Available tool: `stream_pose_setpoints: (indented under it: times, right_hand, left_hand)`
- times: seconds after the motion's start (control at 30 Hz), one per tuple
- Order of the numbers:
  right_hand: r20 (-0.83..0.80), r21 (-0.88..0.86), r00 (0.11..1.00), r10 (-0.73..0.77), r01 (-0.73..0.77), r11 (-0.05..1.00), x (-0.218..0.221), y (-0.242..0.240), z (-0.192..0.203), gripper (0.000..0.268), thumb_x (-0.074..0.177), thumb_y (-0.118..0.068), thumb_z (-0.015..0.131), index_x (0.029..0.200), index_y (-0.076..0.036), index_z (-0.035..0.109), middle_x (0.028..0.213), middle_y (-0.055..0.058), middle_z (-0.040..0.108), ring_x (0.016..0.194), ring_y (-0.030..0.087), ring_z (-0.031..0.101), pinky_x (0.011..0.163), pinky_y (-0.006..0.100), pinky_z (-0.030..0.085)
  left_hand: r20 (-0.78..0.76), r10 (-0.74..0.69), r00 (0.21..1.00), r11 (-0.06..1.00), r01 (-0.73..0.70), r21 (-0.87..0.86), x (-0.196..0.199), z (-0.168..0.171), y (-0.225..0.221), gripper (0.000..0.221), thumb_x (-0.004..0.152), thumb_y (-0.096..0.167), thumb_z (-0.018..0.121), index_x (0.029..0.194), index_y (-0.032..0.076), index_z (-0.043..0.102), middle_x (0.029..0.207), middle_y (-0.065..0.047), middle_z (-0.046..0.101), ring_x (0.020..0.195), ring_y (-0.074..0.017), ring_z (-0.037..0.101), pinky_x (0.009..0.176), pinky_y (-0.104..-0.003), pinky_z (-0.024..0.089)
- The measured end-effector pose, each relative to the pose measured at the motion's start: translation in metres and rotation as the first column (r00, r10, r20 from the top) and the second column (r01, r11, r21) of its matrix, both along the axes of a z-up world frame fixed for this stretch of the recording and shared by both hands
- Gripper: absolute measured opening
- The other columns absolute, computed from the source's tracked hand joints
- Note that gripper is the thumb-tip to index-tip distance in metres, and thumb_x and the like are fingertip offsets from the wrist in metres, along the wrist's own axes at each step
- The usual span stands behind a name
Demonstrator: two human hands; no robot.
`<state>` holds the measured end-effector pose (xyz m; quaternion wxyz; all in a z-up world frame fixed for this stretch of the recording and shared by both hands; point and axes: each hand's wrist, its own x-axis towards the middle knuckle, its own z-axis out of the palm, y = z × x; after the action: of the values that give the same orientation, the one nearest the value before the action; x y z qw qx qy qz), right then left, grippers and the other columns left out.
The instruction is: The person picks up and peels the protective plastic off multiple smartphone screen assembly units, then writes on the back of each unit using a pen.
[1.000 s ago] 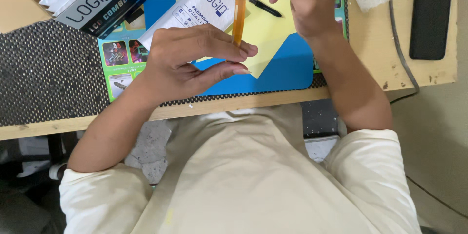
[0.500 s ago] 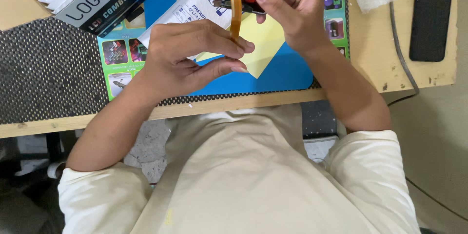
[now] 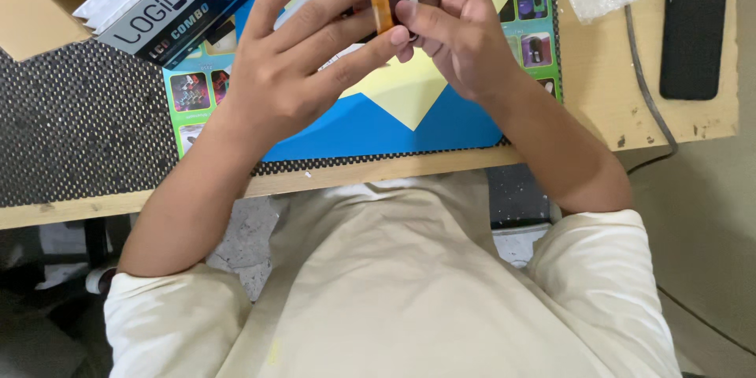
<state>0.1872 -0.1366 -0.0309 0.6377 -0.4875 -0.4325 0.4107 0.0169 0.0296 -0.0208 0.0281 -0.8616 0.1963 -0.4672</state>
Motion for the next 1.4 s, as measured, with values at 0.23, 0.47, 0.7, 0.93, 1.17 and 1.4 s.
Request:
stream_pose_setpoints:
  times: [0.23, 0.47, 0.7, 0.93, 1.17, 1.4]
  right_hand:
    - [-0.256, -0.194, 0.966, 0.019, -0.071, 0.979, -0.003, 0.001, 0.0, 0.027, 0.1, -0.026, 0.06, 0.11, -0.001, 0.064, 0.087, 0.01, 0.069, 0.075, 0.016, 0.066, 0.068, 0.027, 0.056]
    - [-0.162, -0.149, 0.973, 0.163, -0.188, 0.971, 0.0, 0.0, -0.006, 0.053, 0.103, -0.046, 0.052, 0.122, 0.003, 0.065, 0.094, 0.016, 0.072, 0.082, 0.021, 0.069, 0.071, 0.03, 0.057]
    - [0.284, 0.207, 0.948, -0.145, 0.087, 0.974, 0.002, 0.004, -0.01, 0.026, 0.114, -0.028, 0.051, 0.112, -0.003, 0.059, 0.093, 0.007, 0.061, 0.076, 0.016, 0.062, 0.067, 0.027, 0.053]
    - [0.652, 0.027, 0.741, -0.162, 0.191, 0.981, 0.014, 0.001, -0.008, 0.061, 0.107, -0.031, 0.073, 0.152, -0.015, 0.035, 0.161, 0.013, 0.041, 0.127, 0.034, 0.059, 0.097, 0.039, 0.058]
    - [0.099, 0.128, 0.935, -0.34, 0.327, 0.936, 0.032, 0.01, -0.021, 0.015, 0.103, -0.013, 0.071, 0.114, -0.003, 0.069, 0.095, 0.007, 0.072, 0.085, 0.022, 0.077, 0.082, 0.03, 0.069]
    - [-0.042, 0.12, 0.806, -0.591, 0.591, 0.797, 0.082, 0.002, -0.03, 0.008, 0.098, -0.022, 0.077, 0.104, -0.017, 0.074, 0.094, 0.003, 0.077, 0.084, 0.019, 0.077, 0.081, 0.031, 0.065]
  left_hand:
    - [0.078, -0.061, 0.995, 0.981, 0.074, -0.178, 0.006, -0.009, -0.003, 0.021, 0.113, -0.001, 0.055, 0.131, 0.005, 0.066, 0.102, -0.007, 0.079, 0.102, -0.0304, 0.072, 0.076, -0.041, 0.047]
    - [0.123, -0.181, 0.976, 0.884, 0.216, -0.414, 0.008, -0.006, -0.005, 0.023, 0.105, 0.017, 0.069, 0.098, -0.005, 0.07, 0.088, -0.019, 0.063, 0.076, -0.0363, 0.061, 0.067, -0.044, 0.051]
    - [0.228, 0.022, 0.973, 0.828, 0.11, -0.55, 0.001, -0.016, -0.001, 0.023, 0.107, 0.015, 0.066, 0.1, -0.007, 0.065, 0.089, -0.022, 0.065, 0.078, -0.0338, 0.063, 0.069, -0.043, 0.053]
    - [0.253, 0.314, 0.915, 0.401, 0.114, -0.909, 0.001, -0.007, 0.0, 0.038, 0.11, 0.043, 0.05, 0.094, 0.01, 0.043, 0.088, -0.002, 0.036, 0.076, -0.0127, 0.033, 0.067, -0.031, 0.034]
    - [0.166, -0.023, 0.986, -0.036, 0.165, -0.986, 0.005, -0.012, 0.003, 0.027, 0.108, 0.035, 0.055, 0.096, 0.013, 0.043, 0.083, -0.001, 0.043, 0.073, -0.0131, 0.054, 0.065, -0.03, 0.065]
    - [0.02, -0.505, 0.863, -0.133, -0.055, -0.99, 0.008, -0.031, -0.013, 0.043, 0.107, 0.017, 0.065, 0.145, 0.008, 0.045, 0.097, -0.001, 0.07, 0.113, -0.0165, 0.07, 0.114, -0.049, 0.065]
